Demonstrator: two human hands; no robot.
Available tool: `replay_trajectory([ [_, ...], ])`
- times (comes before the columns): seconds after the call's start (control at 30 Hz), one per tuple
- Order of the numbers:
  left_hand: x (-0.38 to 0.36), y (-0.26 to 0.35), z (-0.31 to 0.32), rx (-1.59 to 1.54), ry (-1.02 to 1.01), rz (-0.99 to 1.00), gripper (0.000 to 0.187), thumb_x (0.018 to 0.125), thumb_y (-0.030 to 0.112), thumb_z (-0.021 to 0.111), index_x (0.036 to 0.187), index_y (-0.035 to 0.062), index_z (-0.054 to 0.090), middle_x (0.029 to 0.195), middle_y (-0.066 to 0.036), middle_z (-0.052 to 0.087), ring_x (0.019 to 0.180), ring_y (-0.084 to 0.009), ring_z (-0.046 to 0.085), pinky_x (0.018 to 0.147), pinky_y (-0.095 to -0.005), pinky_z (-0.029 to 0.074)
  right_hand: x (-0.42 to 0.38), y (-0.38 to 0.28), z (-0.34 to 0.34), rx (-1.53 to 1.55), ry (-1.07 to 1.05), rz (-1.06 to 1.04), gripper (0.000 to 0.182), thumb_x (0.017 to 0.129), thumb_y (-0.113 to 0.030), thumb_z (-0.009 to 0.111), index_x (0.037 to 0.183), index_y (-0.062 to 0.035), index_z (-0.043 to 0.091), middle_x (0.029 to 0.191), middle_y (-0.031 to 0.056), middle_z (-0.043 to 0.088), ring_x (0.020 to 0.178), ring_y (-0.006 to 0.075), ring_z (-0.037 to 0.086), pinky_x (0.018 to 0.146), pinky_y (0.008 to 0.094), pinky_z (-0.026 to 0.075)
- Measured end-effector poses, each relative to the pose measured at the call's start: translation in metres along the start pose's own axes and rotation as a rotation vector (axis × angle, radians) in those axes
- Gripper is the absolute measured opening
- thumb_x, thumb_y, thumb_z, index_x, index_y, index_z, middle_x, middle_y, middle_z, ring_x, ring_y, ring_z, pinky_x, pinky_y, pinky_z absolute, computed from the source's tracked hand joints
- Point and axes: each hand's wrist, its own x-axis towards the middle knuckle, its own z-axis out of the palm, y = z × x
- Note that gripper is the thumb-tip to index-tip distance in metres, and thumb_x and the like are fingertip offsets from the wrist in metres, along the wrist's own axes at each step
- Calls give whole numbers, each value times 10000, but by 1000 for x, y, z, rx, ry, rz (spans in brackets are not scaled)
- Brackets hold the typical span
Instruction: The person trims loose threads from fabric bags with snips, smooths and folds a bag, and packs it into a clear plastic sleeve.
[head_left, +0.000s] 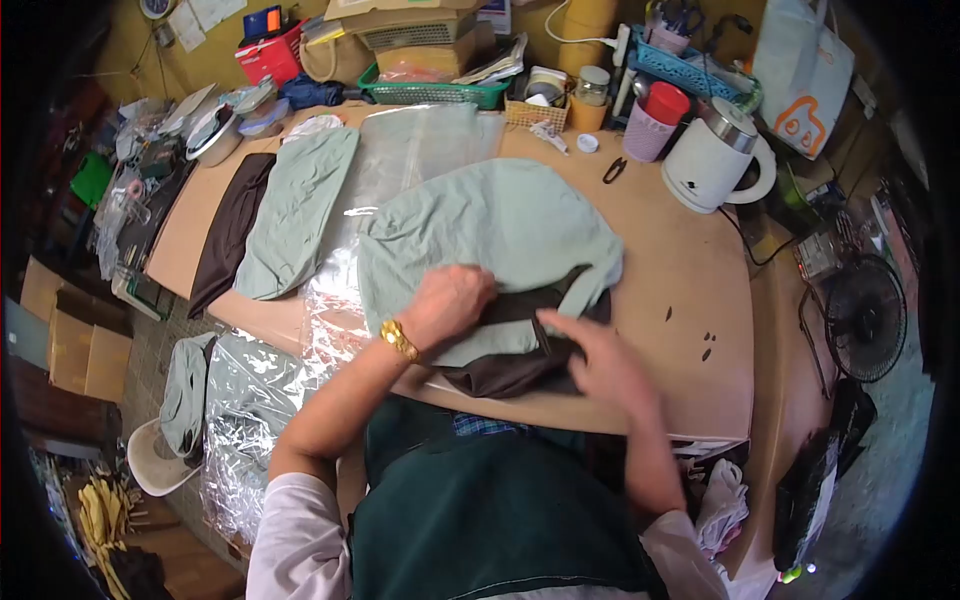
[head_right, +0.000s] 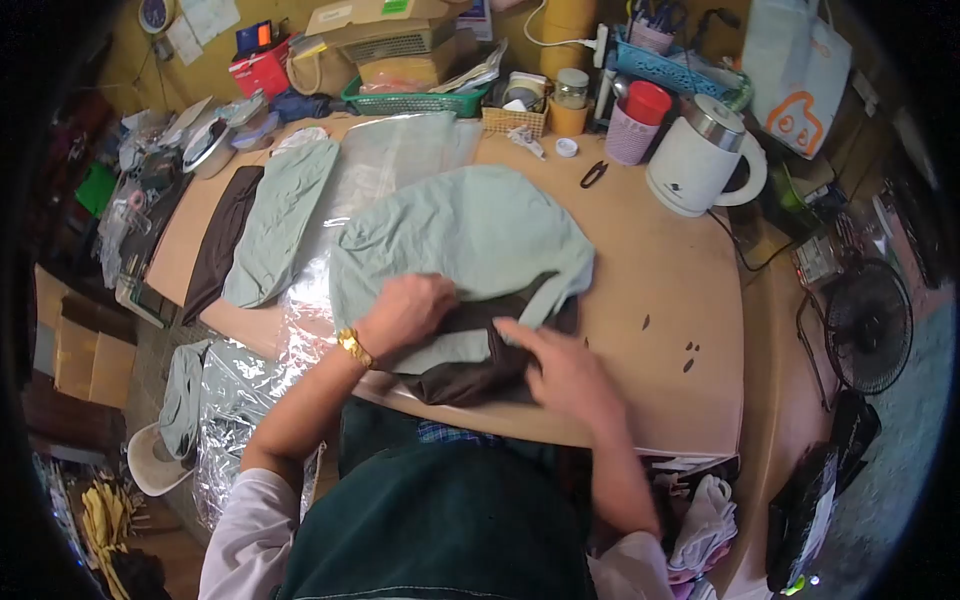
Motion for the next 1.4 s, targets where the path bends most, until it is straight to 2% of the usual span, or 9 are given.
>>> replay_trajectory([
  [0.2,34,2,-135,-876,115,178,246,939,268,615,857,36,620,696,6,577,697,-62,544,625,-232,447,86,-75,-132,738,57,-518,201,710,-13,582,874,-19,699,715,92,577,813,202,550,740,304,447],
  [0.37,61,-54,-143,-206,217,479,392,883,201,632,1141,-89,584,1103,-155,654,1001,-258,627,858,-350,486,175,-107,-140,-2,457,-486,252,802,-22,586,1045,18,640,899,92,684,865,172,626,803,293,493],
  [0.4,42,26,-193,-281,-93,-175,420,872,180,616,1177,-104,561,1197,-161,631,1106,-256,591,945,-367,456,179,-114,-150,-13,411,-544,256,806,-16,571,1050,27,637,918,82,691,866,162,629,807,287,492],
  [0.5,42,-2,-155,-1345,43,44,443,922,245,636,1276,-10,559,1266,-84,609,1136,-181,576,1004,-346,434,154,-147,-156,306,317,-600,256,813,-15,556,1048,38,645,965,66,699,883,132,624,809,278,488],
  [0.73,22,5,-153,-1726,67,274,488,924,187,636,1355,14,486,1339,-88,551,1196,-177,535,1027,-334,432,139,-128,-94,1370,513,-402,204,886,-165,647,980,15,666,942,16,653,885,144,620,793,267,487],
  [0.83,29,9,-166,-943,143,457,315,918,95,598,1220,4,581,1183,-72,621,1128,-144,552,976,-302,465,148,-109,-64,281,418,-798,189,870,-201,700,861,-21,642,777,37,553,702,167,534,641,288,431],
  [1.03,21,25,-164,-940,324,285,289,878,92,583,1153,3,592,1139,-84,650,1169,-219,564,1104,-406,323,138,-79,-25,338,522,-832,234,823,-193,731,891,3,621,819,134,584,750,246,592,684,324,464],
  [1.1,15,48,-172,51,615,171,240,847,75,560,1081,23,576,1170,-137,642,1262,-312,525,1130,-533,226,134,-66,-5,234,498,-886,340,798,-188,728,1043,10,598,926,170,614,851,291,630,795,334,483],
  [1.4,-28,143,-133,317,283,734,236,739,128,612,963,57,602,1313,-137,561,1277,-296,486,1118,-597,226,128,-65,5,198,551,-786,339,857,-188,611,1135,-2,560,1074,174,572,998,281,572,900,350,436],
])
